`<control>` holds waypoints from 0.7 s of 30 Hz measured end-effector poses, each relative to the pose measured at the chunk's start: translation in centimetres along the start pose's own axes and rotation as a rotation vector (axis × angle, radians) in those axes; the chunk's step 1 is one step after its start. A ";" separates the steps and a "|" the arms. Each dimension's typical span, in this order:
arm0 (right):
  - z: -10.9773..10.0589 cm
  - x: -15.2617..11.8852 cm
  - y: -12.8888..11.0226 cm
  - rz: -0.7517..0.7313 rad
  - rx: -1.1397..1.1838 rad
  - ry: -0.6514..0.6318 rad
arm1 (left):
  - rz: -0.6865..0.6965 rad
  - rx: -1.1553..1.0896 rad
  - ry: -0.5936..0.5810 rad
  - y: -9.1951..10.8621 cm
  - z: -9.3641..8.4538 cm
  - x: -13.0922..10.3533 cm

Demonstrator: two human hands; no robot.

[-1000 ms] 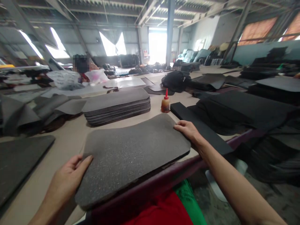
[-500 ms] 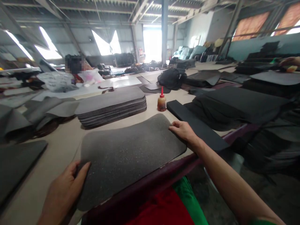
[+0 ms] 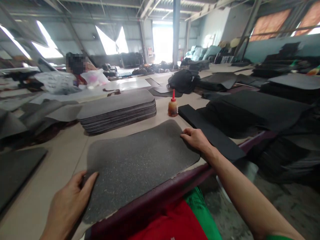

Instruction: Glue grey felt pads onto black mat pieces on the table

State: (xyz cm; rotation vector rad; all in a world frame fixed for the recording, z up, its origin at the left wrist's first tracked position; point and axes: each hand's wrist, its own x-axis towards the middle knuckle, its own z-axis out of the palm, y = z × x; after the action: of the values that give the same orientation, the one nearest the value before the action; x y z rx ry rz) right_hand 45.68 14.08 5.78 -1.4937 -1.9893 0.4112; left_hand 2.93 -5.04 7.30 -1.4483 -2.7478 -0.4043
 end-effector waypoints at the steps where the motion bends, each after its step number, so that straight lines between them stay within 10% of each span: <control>1: -0.1 0.0 -0.1 0.002 -0.007 0.000 | -0.005 0.002 -0.030 0.0 -0.1 0.0; 21: -0.4 0.1 -0.4 0.045 -0.079 -0.044 | -0.016 -0.064 -0.051 0.6 -0.2 0.0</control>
State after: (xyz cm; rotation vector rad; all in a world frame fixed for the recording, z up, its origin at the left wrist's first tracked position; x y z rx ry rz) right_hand 45.62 13.97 6.39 -1.5935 -2.0300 0.3915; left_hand 3.40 -4.78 7.60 -1.4717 -2.8132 -0.4665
